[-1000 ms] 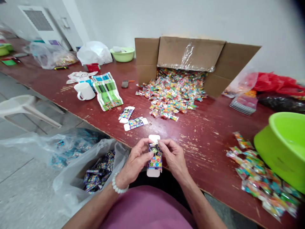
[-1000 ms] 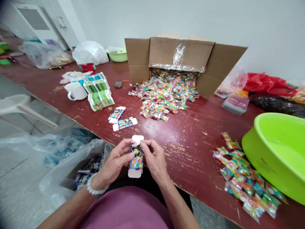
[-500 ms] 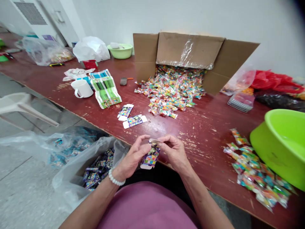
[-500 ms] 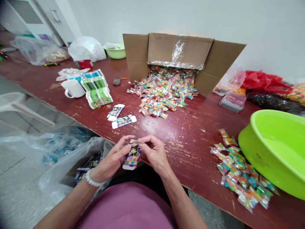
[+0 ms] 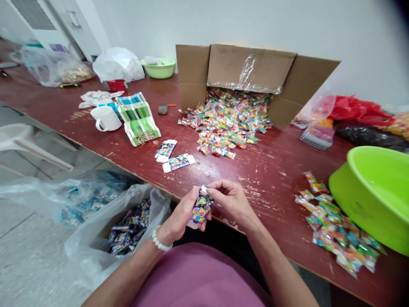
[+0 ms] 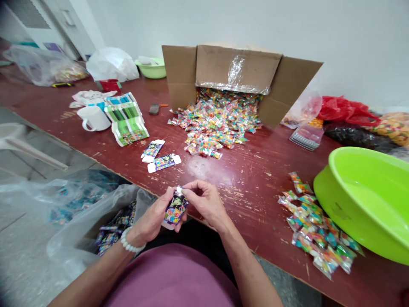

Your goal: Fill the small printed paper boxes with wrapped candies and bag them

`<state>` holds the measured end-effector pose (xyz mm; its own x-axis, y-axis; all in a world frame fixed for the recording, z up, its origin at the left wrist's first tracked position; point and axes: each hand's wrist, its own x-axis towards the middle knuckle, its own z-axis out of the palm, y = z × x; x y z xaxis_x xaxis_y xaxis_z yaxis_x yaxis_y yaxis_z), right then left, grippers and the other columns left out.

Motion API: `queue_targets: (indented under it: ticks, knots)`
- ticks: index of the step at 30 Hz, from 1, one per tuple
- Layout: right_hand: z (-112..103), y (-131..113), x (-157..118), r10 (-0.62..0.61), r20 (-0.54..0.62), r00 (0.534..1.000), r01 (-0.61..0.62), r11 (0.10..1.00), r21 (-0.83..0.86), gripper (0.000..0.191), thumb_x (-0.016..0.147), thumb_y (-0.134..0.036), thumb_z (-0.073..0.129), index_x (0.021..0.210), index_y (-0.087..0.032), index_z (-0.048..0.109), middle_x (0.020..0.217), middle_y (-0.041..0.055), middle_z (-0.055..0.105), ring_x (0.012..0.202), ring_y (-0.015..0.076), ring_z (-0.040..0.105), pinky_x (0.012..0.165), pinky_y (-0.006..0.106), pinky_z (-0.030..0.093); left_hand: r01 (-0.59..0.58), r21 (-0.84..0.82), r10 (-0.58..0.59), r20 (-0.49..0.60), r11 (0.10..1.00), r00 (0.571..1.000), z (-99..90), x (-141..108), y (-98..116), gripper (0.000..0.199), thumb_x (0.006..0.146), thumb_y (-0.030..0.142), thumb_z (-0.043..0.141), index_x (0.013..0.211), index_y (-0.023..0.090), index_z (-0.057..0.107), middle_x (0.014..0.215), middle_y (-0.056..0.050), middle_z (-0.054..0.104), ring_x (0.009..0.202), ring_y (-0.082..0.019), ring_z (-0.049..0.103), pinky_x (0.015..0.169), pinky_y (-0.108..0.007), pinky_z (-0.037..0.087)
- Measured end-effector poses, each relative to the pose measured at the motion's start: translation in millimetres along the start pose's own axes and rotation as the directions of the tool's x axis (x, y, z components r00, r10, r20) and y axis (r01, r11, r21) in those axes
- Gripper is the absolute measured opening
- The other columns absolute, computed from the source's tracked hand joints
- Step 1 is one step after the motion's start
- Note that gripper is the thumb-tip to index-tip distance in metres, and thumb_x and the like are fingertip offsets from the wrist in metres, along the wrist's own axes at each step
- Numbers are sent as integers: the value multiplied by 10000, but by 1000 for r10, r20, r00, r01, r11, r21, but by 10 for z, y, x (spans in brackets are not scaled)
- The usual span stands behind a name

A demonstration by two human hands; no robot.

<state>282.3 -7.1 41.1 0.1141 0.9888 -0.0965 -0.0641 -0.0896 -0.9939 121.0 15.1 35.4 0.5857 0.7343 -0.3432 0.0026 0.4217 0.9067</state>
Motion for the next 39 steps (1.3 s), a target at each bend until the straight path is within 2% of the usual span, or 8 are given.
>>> queue_targets:
  ticks: [9, 14, 18, 21, 25, 31, 35, 39]
  knots:
    - [-9, -9, -43, -51, 92, 994, 43, 995, 86, 225, 839, -414, 704, 809, -200, 644, 653, -11, 683, 494, 151, 625, 506, 265, 472, -101, 99, 98, 40, 990, 994, -89, 3, -15, 477, 940, 639, 406, 987, 183, 538, 692, -26, 659, 479, -113, 578, 472, -206, 456]
    - [-64, 17, -99, -252, 205, 946, 303, 912, -278, 179, 938, -374, 597, 917, -227, 698, 851, 27, 686, 771, 180, 649, 760, 320, 492, -54, 9, 54, 17, 998, 998, -73, 19, -64, 536, 936, 642, 412, 1218, 199, 519, 673, -11, 644, 452, -121, 568, 423, -200, 423]
    - [-217, 50, 218, -296, 293, 909, 406, 787, -465, 204, 940, -345, 579, 832, -229, 707, 876, 39, 693, 824, 189, 631, 782, 309, 485, 26, -147, -26, 3, 989, 1000, -33, 39, -142, 511, 933, 620, 454, 1258, 225, 477, 755, -21, 668, 512, -133, 612, 486, -223, 463]
    - [-499, 82, 730, -290, -80, 954, 162, 719, -676, 190, 916, -342, 573, 896, -220, 717, 972, 60, 707, 913, 213, 635, 847, 318, 481, 85, -227, -74, 55, 970, 996, -34, -8, -178, 399, 923, 506, 570, 1192, 218, 507, 971, -73, 695, 773, -167, 680, 684, -268, 521]
    - [-873, 165, 1350, -256, -359, 898, -91, 689, -719, 266, 853, -271, 594, 1051, -131, 704, 1171, 194, 643, 1114, 321, 566, 979, 450, 397, 149, -209, -106, 205, 967, 973, -135, -135, -217, 351, 847, 394, 707, 1098, 176, 593, 1025, -77, 665, 871, -160, 619, 749, -259, 489]
    - [-1085, 331, 1520, -129, -427, 895, -211, 721, -660, 155, 743, -344, 708, 697, -198, 686, 821, 84, 692, 926, 281, 630, 854, 384, 437, 104, 0, -103, 139, 995, 985, -405, -214, -127, 355, 728, 255, 800, 1032, 222, 620, 875, 25, 600, 798, -131, 547, 736, -244, 462]
    - [-1127, 321, 1290, -87, -433, 897, -191, 807, -559, 194, 719, -383, 700, 683, -205, 634, 734, 43, 675, 804, 232, 631, 752, 339, 459, 22, 74, -25, 42, 997, 999, -546, -135, -15, 426, 775, 329, 771, 1166, 219, 640, 1002, -20, 649, 903, -165, 593, 811, -268, 491]
    - [-994, 233, 858, 0, -379, 926, -149, 919, -365, 320, 750, -523, 642, 745, -213, 565, 701, 33, 678, 678, 199, 659, 614, 305, 494, -38, 7, 39, -155, 999, 987, -586, -15, 62, 400, 724, 335, 822, 1045, 192, 631, 881, -15, 671, 775, -157, 636, 643, -240, 536]
